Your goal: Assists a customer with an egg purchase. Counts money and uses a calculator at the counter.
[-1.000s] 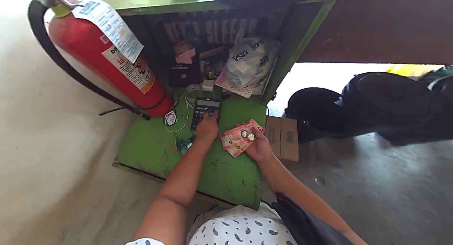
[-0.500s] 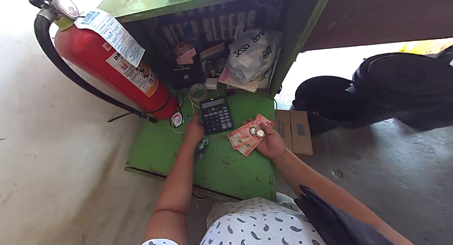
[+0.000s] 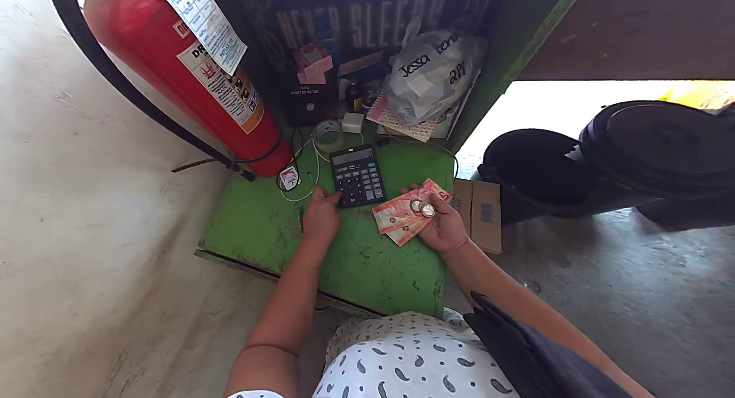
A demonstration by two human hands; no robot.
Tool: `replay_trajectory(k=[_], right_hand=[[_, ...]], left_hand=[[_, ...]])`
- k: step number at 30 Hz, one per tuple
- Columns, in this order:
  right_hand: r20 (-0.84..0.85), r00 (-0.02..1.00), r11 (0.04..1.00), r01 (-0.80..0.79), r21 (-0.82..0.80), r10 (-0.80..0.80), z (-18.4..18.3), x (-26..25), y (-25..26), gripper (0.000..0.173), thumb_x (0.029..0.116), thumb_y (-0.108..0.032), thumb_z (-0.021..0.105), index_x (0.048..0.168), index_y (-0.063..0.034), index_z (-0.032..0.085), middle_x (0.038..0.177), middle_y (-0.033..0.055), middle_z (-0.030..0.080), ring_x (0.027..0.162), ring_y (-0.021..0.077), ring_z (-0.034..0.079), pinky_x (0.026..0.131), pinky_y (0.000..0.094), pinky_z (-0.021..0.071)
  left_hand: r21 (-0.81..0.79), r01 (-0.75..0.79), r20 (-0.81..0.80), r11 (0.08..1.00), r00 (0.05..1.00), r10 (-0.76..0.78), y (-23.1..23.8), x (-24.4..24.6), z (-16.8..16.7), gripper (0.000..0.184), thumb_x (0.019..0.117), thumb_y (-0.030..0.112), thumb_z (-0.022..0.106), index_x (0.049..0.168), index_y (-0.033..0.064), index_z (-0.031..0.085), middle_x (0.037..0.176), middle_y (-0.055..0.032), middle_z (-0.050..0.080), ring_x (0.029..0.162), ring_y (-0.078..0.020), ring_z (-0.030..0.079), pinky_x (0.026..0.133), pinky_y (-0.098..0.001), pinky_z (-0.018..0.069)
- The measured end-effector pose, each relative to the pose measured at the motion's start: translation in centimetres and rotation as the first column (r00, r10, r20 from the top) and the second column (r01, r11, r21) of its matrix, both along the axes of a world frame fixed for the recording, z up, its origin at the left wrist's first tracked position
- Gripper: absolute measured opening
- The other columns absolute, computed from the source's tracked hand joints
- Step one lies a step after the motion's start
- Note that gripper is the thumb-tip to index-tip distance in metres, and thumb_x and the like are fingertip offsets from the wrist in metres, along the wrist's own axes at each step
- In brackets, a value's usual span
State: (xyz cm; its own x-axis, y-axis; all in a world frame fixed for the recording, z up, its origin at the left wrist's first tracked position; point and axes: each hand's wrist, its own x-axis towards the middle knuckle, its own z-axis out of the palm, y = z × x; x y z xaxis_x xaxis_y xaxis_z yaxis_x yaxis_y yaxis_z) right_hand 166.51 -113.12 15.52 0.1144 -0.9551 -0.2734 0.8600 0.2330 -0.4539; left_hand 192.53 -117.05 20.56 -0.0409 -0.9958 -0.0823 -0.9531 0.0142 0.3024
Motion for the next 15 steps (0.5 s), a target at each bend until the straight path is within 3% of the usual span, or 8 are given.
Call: replay_trajectory(k=[8, 15], right_hand=[[0.009, 1.0, 1.0, -0.006, 0.015, 0.006, -0.06, -0.09, -0.01, 0.051, 0.1135, -0.035, 0.017, 0.141, -0.0087, 0.051, 0.132, 0.0153, 0.065, 0.119, 0.0278, 0.066, 0.099, 0.0465, 0.0564], [-0.005, 1.0, 1.0, -0.021, 0.02, 0.021, 0.03, -0.04, -0.26, 0.049, 0.1132, -0.035, 0.017, 0.14, -0.0126, 0.051, 0.132, 0.0128, 0.066, 0.119, 0.0265, 0.066, 0.098, 0.0457, 0.0568]], left_hand=[[-0.02, -0.034, 0.007, 0.999, 0.999, 0.034, -0.51, -0.54, -0.11, 0.043, 0.0987, 0.004, 0.057, 0.133, 0.0257, 0.071, 0.134, -0.0172, 0.055, 0.096, -0.028, 0.069, 0.078, -0.0444, 0.0617], [-0.003, 0.011, 0.001, 1.0, 1.0, -0.011, 0.11, -0.47, -0.1, 0.037, 0.0977, 0.003, 0.058, 0.124, 0.0217, 0.076, 0.13, -0.018, 0.056, 0.096, -0.0298, 0.069, 0.079, -0.0471, 0.0615]])
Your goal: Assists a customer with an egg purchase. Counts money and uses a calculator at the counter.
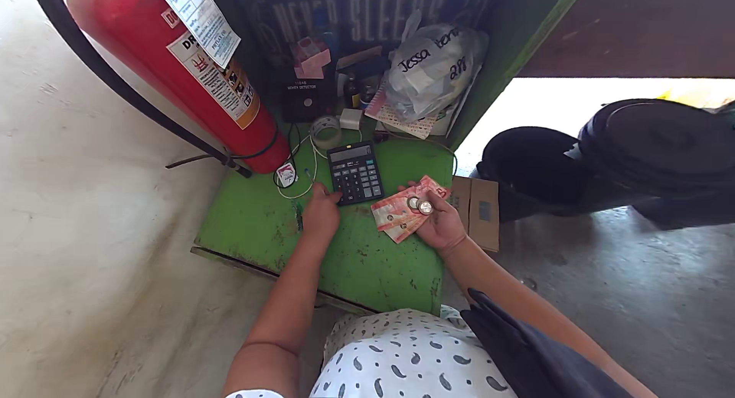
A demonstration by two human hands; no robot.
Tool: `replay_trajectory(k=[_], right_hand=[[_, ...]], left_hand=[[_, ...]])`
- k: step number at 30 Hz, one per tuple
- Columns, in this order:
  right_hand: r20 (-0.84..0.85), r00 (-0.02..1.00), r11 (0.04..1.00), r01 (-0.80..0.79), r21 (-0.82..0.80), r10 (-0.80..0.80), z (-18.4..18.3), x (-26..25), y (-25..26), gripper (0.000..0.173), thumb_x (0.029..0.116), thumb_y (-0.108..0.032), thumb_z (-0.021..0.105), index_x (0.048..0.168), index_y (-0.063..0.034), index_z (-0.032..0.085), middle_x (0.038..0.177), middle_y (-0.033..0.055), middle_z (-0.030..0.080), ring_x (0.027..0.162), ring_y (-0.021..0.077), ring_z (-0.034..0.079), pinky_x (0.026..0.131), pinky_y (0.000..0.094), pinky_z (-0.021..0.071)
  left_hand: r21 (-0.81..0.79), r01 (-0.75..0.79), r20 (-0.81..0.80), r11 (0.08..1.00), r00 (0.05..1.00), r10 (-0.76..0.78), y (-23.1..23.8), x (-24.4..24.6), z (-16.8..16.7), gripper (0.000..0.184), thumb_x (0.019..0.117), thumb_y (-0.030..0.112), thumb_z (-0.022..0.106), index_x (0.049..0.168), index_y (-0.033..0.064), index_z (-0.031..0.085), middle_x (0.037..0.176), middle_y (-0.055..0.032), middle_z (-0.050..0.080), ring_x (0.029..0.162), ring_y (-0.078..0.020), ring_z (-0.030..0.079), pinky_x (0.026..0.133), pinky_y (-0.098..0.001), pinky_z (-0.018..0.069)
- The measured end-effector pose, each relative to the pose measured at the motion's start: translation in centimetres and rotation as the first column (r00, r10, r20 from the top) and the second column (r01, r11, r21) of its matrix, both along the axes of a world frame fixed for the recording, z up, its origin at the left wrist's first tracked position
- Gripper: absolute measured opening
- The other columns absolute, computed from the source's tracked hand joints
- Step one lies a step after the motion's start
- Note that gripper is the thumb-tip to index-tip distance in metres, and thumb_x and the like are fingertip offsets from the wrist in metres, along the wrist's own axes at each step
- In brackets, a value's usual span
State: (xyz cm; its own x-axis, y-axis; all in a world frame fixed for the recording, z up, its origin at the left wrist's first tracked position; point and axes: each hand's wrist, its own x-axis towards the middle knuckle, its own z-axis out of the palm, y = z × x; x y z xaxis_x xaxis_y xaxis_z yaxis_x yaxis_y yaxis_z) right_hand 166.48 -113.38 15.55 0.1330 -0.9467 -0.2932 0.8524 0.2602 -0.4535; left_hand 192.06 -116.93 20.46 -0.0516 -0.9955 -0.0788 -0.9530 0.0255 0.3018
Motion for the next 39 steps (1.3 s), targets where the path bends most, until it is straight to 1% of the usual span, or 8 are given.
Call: replay_trajectory(k=[6, 8, 12, 18, 25, 28, 34, 39], right_hand=[[0.021, 1.0, 1.0, -0.006, -0.005, 0.006, -0.2, 0.0, -0.2, 0.048, 0.1133, -0.034, 0.019, 0.142, -0.0127, 0.05, 0.133, 0.0128, 0.065, 0.121, 0.0265, 0.065, 0.1, 0.0461, 0.0556], [0.025, 1.0, 1.0, -0.003, 0.009, 0.003, -0.1, 0.0, -0.2, 0.048, 0.1134, -0.035, 0.019, 0.142, -0.0109, 0.05, 0.133, 0.0145, 0.065, 0.12, 0.0274, 0.066, 0.099, 0.0466, 0.0562], [0.052, 0.999, 1.0, 0.002, 0.021, -0.003, -0.1, -0.1, -0.2, 0.048, 0.1134, -0.035, 0.019, 0.139, -0.0102, 0.052, 0.132, 0.0146, 0.065, 0.121, 0.0278, 0.065, 0.1, 0.0465, 0.0561], [0.056, 0.998, 1.0, -0.001, 0.015, 0.0, -0.1, 0.0, -0.3, 0.05, 0.1134, -0.036, 0.018, 0.139, -0.0102, 0.052, 0.132, 0.0141, 0.065, 0.12, 0.0279, 0.066, 0.099, 0.0467, 0.0563], [0.052, 0.999, 1.0, -0.008, 0.022, 0.007, -0.1, -0.1, -0.3, 0.05, 0.1135, -0.036, 0.018, 0.14, -0.0096, 0.052, 0.133, 0.0154, 0.065, 0.12, 0.0291, 0.066, 0.099, 0.048, 0.056], [0.062, 0.998, 1.0, 0.01, 0.011, -0.011, -0.1, 0.0, -0.2, 0.049, 0.1134, -0.035, 0.018, 0.139, -0.01, 0.052, 0.132, 0.0151, 0.065, 0.12, 0.0285, 0.065, 0.099, 0.0474, 0.0559], [0.079, 0.997, 1.0, -0.004, -0.005, 0.004, -0.2, -0.2, 0.0, 0.05, 0.1134, -0.036, 0.018, 0.139, -0.0114, 0.052, 0.134, 0.0137, 0.064, 0.121, 0.0278, 0.065, 0.099, 0.0477, 0.0561], [0.074, 0.997, 1.0, -0.016, -0.003, 0.016, -0.1, 0.0, -0.2, 0.05, 0.1133, -0.037, 0.018, 0.141, -0.0107, 0.051, 0.135, 0.0148, 0.064, 0.121, 0.029, 0.065, 0.099, 0.0479, 0.0564]], left_hand=[[-0.011, -0.012, 0.041, 1.0, 0.999, 0.012, -0.7, -0.3, 0.3, 0.042, 0.0984, 0.002, 0.056, 0.129, 0.0248, 0.073, 0.131, -0.0169, 0.056, 0.091, -0.0286, 0.069, 0.074, -0.0462, 0.062], [0.011, -0.026, 0.068, 1.0, 0.997, 0.025, -1.3, -0.5, 0.1, 0.045, 0.099, 0.003, 0.055, 0.133, 0.0273, 0.071, 0.133, -0.0165, 0.055, 0.095, -0.028, 0.07, 0.076, -0.045, 0.0622], [0.005, -0.011, 0.069, 1.0, 0.998, 0.011, -1.4, -1.6, 0.5, 0.044, 0.0984, 0.002, 0.055, 0.13, 0.0267, 0.073, 0.134, -0.0163, 0.054, 0.098, -0.0279, 0.069, 0.078, -0.0445, 0.062], [0.03, 0.019, 0.074, 0.999, 0.997, -0.022, -1.6, -3.3, 0.9, 0.041, 0.0978, 0.002, 0.056, 0.127, 0.0245, 0.074, 0.139, -0.0171, 0.051, 0.095, -0.0299, 0.069, 0.076, -0.0471, 0.0618], [0.068, 0.061, 0.07, 0.996, 0.995, -0.066, -3.2, -5.4, 0.4, 0.054, 0.1001, 0.002, 0.052, 0.143, 0.0324, 0.062, 0.148, -0.0192, 0.045, 0.102, -0.0315, 0.069, 0.081, -0.0468, 0.0615], [0.078, 0.047, 0.052, 0.996, 0.997, -0.051, -3.4, -5.3, 0.8, 0.052, 0.0995, 0.001, 0.052, 0.139, 0.0315, 0.066, 0.147, -0.0171, 0.046, 0.105, -0.0312, 0.068, 0.083, -0.0471, 0.0613], [-0.033, -0.011, -0.023, 0.999, 1.0, 0.01, -1.3, -2.5, 1.0, 0.04, 0.0969, 0.0, 0.056, 0.121, 0.0236, 0.077, 0.134, -0.0183, 0.055, 0.102, -0.0304, 0.067, 0.081, -0.0475, 0.061], [0.003, -0.025, 0.032, 1.0, 0.999, 0.025, -0.1, -2.2, 0.3, 0.039, 0.0985, 0.002, 0.055, 0.123, 0.0241, 0.076, 0.132, -0.0175, 0.054, 0.095, -0.0287, 0.068, 0.077, -0.0455, 0.0612]])
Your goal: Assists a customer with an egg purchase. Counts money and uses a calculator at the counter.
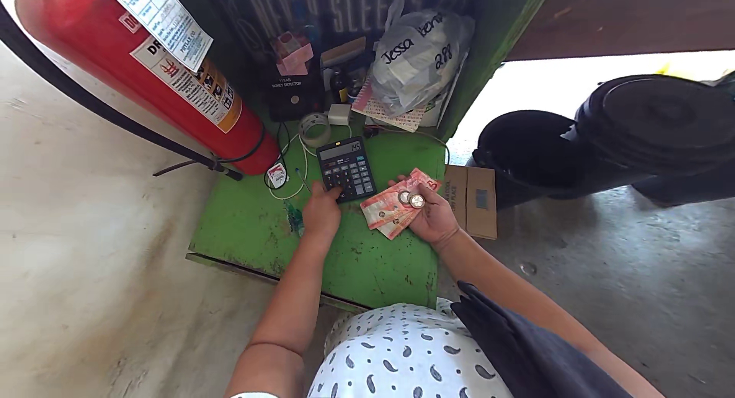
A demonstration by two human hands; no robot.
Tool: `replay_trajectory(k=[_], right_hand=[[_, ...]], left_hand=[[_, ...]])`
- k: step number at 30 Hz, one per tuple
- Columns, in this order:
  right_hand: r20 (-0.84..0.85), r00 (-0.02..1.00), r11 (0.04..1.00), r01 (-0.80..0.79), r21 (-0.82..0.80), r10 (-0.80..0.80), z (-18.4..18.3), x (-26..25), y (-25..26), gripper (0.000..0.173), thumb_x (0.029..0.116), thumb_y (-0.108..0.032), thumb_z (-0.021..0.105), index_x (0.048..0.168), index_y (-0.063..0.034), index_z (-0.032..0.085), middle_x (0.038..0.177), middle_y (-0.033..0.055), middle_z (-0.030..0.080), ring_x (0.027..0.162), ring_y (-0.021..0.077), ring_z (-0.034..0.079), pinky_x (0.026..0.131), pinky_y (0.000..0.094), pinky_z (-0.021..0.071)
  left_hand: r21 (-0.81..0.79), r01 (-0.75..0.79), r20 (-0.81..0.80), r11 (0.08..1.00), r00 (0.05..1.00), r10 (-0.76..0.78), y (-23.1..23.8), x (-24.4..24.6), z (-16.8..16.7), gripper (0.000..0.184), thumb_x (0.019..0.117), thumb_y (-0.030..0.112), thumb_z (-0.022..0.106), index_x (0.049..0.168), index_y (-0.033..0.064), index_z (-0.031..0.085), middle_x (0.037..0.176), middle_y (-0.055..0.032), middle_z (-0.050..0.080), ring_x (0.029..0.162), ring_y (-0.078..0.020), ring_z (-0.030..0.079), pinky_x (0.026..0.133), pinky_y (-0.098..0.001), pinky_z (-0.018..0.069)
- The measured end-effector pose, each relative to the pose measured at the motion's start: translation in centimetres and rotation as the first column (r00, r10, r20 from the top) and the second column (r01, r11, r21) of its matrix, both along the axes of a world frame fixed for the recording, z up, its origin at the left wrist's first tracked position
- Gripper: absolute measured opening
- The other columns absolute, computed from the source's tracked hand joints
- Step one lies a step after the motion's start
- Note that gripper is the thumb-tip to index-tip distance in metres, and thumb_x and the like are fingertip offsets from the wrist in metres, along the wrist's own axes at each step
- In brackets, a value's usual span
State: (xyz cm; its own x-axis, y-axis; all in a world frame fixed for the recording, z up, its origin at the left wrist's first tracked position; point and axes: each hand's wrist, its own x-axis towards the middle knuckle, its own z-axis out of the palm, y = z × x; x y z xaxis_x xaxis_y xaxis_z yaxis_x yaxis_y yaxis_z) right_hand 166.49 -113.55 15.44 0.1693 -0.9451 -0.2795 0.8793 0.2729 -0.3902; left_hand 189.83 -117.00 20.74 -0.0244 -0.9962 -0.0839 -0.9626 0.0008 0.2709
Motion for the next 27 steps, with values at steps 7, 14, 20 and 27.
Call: replay_trajectory(k=[7, 14, 20, 27], right_hand=[[-0.003, 1.0, 1.0, 0.006, -0.005, -0.006, -0.1, -0.1, 0.1, 0.049, 0.1132, -0.036, 0.019, 0.142, -0.0104, 0.05, 0.133, 0.0151, 0.064, 0.12, 0.0281, 0.065, 0.098, 0.0466, 0.0567], [0.034, 0.999, 1.0, 0.011, 0.008, -0.012, -0.2, -0.3, 0.2, 0.048, 0.1131, -0.037, 0.02, 0.139, -0.0119, 0.052, 0.132, 0.014, 0.065, 0.12, 0.0286, 0.066, 0.098, 0.048, 0.0568], [-0.005, 1.0, 1.0, 0.007, 0.007, -0.007, 0.1, -0.1, 0.3, 0.05, 0.1128, -0.038, 0.017, 0.141, -0.0129, 0.05, 0.133, 0.0138, 0.065, 0.119, 0.0285, 0.066, 0.096, 0.0478, 0.0573], [0.018, 0.999, 0.999, -0.039, -0.03, 0.04, -0.1, -0.4, 0.4, 0.052, 0.1124, -0.038, 0.017, 0.142, -0.0117, 0.051, 0.133, 0.0157, 0.064, 0.118, 0.0293, 0.066, 0.096, 0.0476, 0.0575]], left_hand=[[-0.009, 0.088, -0.014, 0.996, 0.996, -0.088, 0.7, -2.7, -0.1, 0.04, 0.0997, 0.004, 0.055, 0.127, 0.0257, 0.074, 0.132, -0.0169, 0.054, 0.095, -0.0271, 0.069, 0.077, -0.0424, 0.0617], [0.037, 0.109, 0.043, 0.993, 0.993, -0.111, 1.1, -4.1, -0.8, 0.037, 0.1016, 0.007, 0.055, 0.13, 0.0224, 0.072, 0.135, -0.0185, 0.054, 0.092, -0.0283, 0.071, 0.076, -0.0432, 0.0621], [0.003, 0.134, 0.057, 0.991, 0.989, -0.134, 1.3, -3.7, -1.6, 0.039, 0.1005, 0.007, 0.057, 0.133, 0.0224, 0.07, 0.131, -0.0196, 0.055, 0.092, -0.0297, 0.07, 0.076, -0.0439, 0.062], [0.026, 0.135, 0.076, 0.99, 0.988, -0.137, 1.5, -3.6, -1.8, 0.039, 0.1015, 0.01, 0.058, 0.138, 0.0236, 0.067, 0.133, -0.0192, 0.055, 0.092, -0.0292, 0.071, 0.076, -0.0428, 0.0621]])
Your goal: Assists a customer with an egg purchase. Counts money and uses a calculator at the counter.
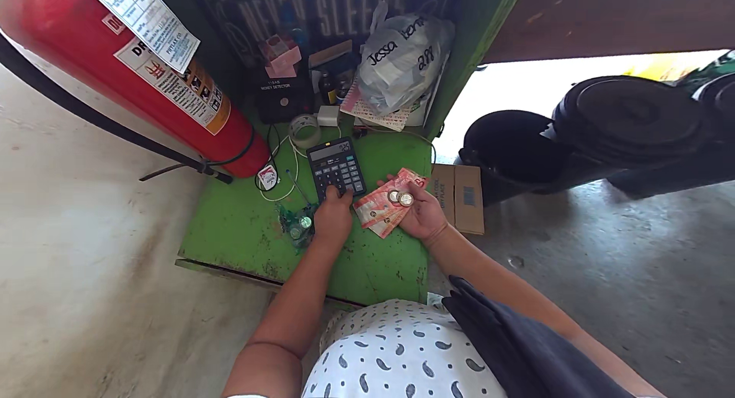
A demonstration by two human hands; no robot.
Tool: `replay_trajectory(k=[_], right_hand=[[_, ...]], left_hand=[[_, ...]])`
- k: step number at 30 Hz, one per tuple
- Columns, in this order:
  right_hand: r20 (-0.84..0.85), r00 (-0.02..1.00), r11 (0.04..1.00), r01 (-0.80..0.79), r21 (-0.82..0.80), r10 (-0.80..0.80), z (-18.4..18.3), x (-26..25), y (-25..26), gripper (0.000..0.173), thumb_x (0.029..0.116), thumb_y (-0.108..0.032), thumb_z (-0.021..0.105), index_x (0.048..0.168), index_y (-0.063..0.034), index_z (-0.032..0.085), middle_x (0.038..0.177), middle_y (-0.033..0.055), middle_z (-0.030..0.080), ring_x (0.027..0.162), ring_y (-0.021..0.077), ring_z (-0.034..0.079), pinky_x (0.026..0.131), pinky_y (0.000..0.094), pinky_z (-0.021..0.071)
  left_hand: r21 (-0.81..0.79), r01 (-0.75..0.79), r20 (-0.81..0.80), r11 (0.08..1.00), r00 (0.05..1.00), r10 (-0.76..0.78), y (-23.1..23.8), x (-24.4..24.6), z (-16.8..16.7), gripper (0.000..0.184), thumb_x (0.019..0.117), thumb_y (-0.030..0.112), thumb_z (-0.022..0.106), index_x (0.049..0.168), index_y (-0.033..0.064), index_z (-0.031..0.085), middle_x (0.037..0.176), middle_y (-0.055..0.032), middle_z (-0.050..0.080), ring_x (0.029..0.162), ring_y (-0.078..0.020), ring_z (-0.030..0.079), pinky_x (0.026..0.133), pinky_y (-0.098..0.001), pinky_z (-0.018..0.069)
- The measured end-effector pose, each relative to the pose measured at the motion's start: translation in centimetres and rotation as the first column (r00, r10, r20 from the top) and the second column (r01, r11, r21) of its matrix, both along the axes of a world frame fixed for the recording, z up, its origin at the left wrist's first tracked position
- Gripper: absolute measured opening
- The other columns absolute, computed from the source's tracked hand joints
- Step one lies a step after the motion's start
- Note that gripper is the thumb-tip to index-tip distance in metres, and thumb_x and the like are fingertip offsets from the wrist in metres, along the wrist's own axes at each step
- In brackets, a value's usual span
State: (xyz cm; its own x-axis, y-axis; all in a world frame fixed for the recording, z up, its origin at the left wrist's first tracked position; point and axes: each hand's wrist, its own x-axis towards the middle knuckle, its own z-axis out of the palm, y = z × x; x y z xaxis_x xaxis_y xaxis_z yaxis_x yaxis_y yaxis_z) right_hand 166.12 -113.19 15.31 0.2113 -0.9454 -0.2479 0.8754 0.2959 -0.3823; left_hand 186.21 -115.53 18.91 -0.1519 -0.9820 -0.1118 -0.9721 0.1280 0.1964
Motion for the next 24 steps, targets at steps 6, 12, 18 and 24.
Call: replay_trajectory(k=[6, 12, 18, 24], right_hand=[[-0.003, 1.0, 1.0, -0.025, 0.003, 0.025, 0.1, -0.1, 0.1, 0.053, 0.1122, -0.042, 0.019, 0.147, -0.0134, 0.047, 0.137, 0.0151, 0.063, 0.123, 0.0291, 0.064, 0.1, 0.0469, 0.056], [0.034, 0.999, 1.0, -0.015, -0.008, 0.016, -0.1, -0.1, 0.2, 0.055, 0.111, -0.047, 0.021, 0.145, -0.0145, 0.049, 0.139, 0.015, 0.062, 0.127, 0.0314, 0.062, 0.102, 0.0502, 0.0544], [0.006, 0.998, 0.998, -0.058, 0.006, 0.058, 0.0, -0.1, 0.3, 0.053, 0.1114, -0.039, 0.019, 0.149, -0.0134, 0.046, 0.144, 0.0131, 0.059, 0.128, 0.0283, 0.061, 0.102, 0.046, 0.0543], [-0.142, 0.989, 0.999, -0.053, 0.001, 0.052, -0.1, 0.7, 0.6, 0.051, 0.1131, -0.032, 0.017, 0.151, -0.0105, 0.042, 0.141, 0.0127, 0.061, 0.124, 0.0245, 0.064, 0.102, 0.0418, 0.0551]], left_hand=[[0.036, 0.022, -0.018, 0.999, 1.0, -0.022, -0.2, 0.3, 0.5, 0.039, 0.102, 0.01, 0.057, 0.137, 0.0239, 0.067, 0.135, -0.0183, 0.054, 0.094, -0.0289, 0.07, 0.078, -0.0434, 0.0619], [0.064, 0.049, -0.097, 0.997, 0.994, -0.042, 0.1, 0.7, 1.2, 0.029, 0.0997, 0.007, 0.058, 0.119, 0.0183, 0.077, 0.131, -0.0176, 0.057, 0.1, -0.029, 0.069, 0.083, -0.0445, 0.061], [0.135, -0.007, -0.458, 0.991, 0.886, 0.068, 1.8, 0.4, 2.7, 0.024, 0.0998, 0.008, 0.056, 0.114, 0.0118, 0.075, 0.125, -0.0142, 0.063, 0.111, -0.0252, 0.064, 0.093, -0.0444, 0.0558], [0.304, 0.127, -0.631, 0.944, 0.77, 0.1, 2.8, -1.7, 2.6, 0.031, 0.1038, 0.025, 0.062, 0.128, 0.0065, 0.068, 0.111, -0.0103, 0.071, 0.096, -0.0201, 0.069, 0.088, -0.0412, 0.0574]])
